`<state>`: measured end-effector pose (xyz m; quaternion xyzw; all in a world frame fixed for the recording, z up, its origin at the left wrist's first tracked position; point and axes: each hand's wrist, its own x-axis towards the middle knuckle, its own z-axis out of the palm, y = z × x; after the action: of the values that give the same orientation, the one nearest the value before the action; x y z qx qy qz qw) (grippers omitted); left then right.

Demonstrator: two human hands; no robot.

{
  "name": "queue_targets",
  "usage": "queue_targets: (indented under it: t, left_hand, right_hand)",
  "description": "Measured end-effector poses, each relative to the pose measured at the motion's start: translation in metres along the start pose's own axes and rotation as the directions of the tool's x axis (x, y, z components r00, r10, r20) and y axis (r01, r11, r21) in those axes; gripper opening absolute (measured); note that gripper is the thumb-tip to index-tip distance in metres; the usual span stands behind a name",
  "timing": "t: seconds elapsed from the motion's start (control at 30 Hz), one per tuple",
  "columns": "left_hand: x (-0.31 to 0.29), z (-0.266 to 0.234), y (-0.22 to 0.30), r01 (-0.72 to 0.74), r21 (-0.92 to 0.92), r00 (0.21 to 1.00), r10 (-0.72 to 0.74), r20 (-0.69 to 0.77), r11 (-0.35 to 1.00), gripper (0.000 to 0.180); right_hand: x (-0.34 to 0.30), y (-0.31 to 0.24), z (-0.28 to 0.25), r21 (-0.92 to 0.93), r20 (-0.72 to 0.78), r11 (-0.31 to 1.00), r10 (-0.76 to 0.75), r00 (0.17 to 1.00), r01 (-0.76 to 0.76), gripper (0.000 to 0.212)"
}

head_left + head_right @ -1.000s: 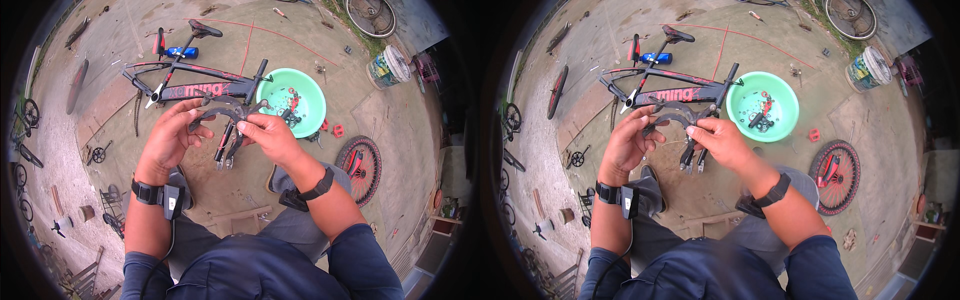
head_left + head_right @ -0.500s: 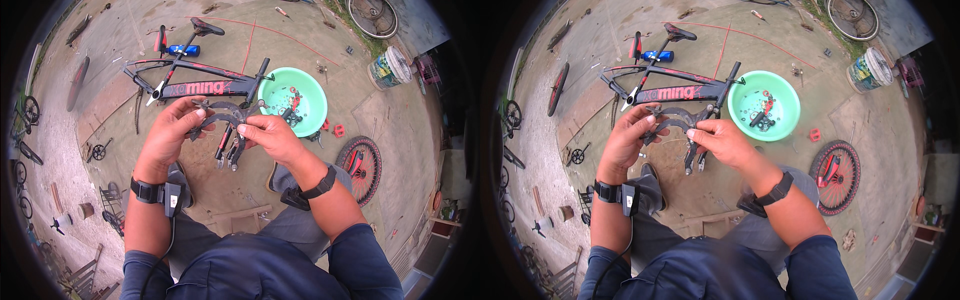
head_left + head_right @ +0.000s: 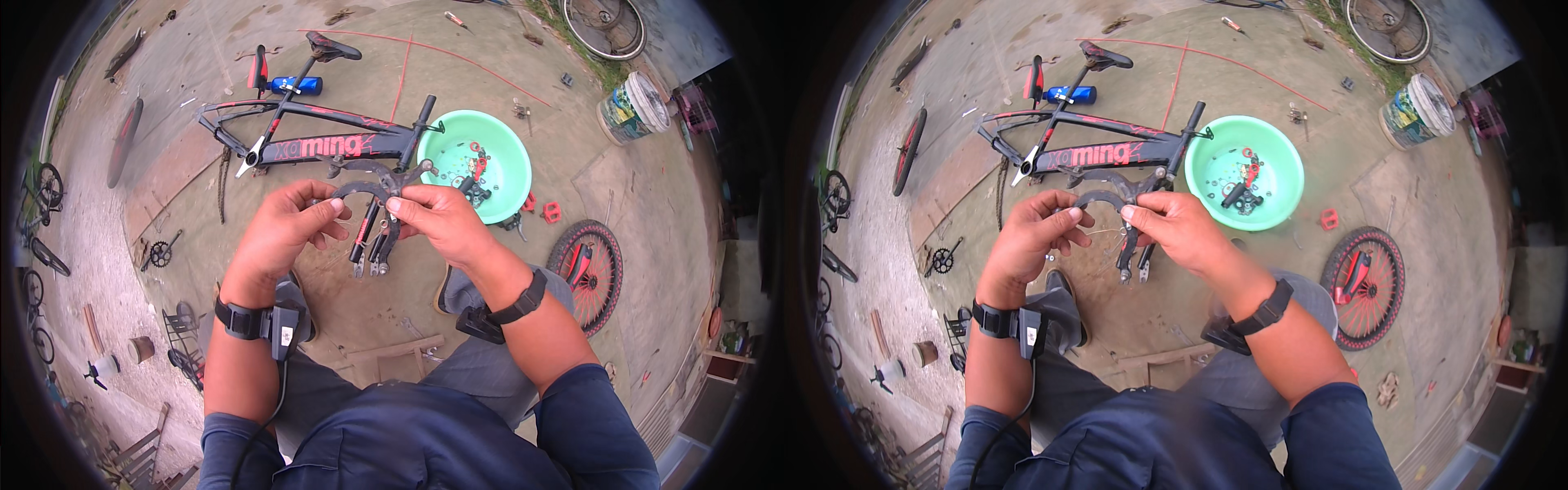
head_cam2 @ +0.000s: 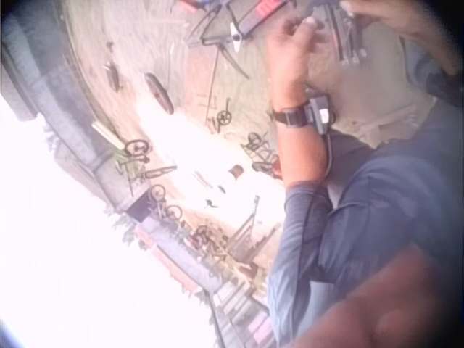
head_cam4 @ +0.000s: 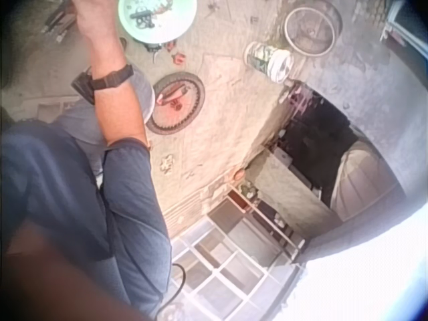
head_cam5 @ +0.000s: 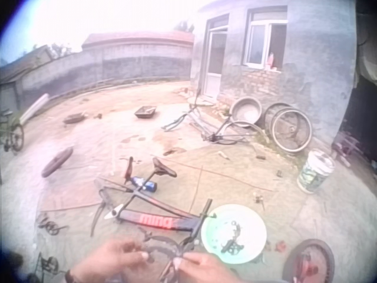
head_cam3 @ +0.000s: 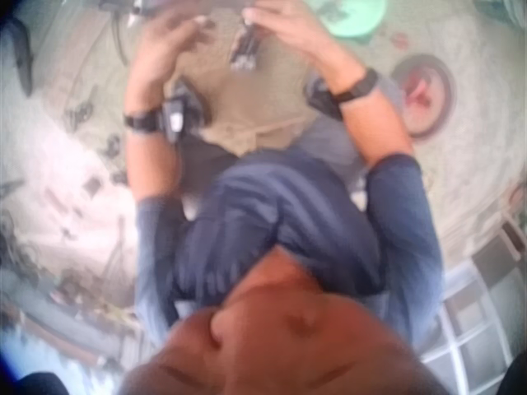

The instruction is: The person assembles a bicycle brake caliper by hand, inserting a bolt and attaching a brake pad to the caliper arm. The person then picks up a second brake pad and attaches it to the other side of the caliper.

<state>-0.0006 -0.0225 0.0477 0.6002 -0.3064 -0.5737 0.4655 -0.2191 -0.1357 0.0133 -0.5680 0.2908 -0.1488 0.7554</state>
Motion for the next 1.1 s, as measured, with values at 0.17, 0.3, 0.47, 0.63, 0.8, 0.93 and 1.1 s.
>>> queue_targets:
  t: [0.17, 0.3, 0.47, 0.63, 0.8, 0.93, 1.1]
  left_hand:
    - [-0.001, 0.004, -0.001, -0.036, 0.048, 0.999, 0.038, -0.035, 0.998, 0.018]
    - [-0.001, 0.005, 0.0, -0.056, 0.067, 0.997, 0.059, -0.042, 0.996, 0.016]
    - [-0.002, 0.006, -0.001, -0.075, 0.078, 0.995, 0.08, -0.056, 0.994, 0.015]
    - [-0.002, 0.007, -0.002, -0.09, 0.09, 0.994, 0.096, -0.059, 0.992, 0.014]
    - [-0.003, 0.007, -0.002, -0.096, 0.041, 0.995, 0.096, -0.009, 0.995, 0.013]
    - [-0.007, -0.003, -0.001, -0.133, -0.196, 0.989, 0.143, 0.036, 0.972, 0.016]
    - [-0.007, -0.029, 0.001, -0.339, -0.417, 0.941, 0.31, -0.137, 0.843, 0.026]
  right_hand:
    - [-0.001, -0.001, 0.001, 0.008, -0.01, 1.0, 0.008, 1.0, -0.008, 0.033]
    - [-0.002, -0.001, 0.003, 0.059, -0.029, 0.998, -0.003, 1.0, 0.005, 0.034]
    - [-0.001, 0.001, 0.003, 0.063, -0.041, 0.998, -0.018, 0.999, 0.021, 0.034]
    - [0.0, 0.003, 0.004, 0.049, -0.081, 0.998, -0.038, 0.996, 0.042, 0.035]
    - [0.001, 0.003, 0.004, 0.029, -0.116, 0.998, -0.045, 0.992, 0.049, 0.034]
    - [0.002, 0.001, 0.003, 0.034, -0.146, 0.998, -0.05, 0.988, 0.056, 0.034]
    - [0.0, -0.004, -0.003, -0.008, -0.105, 1.0, -0.018, 0.994, 0.017, 0.036]
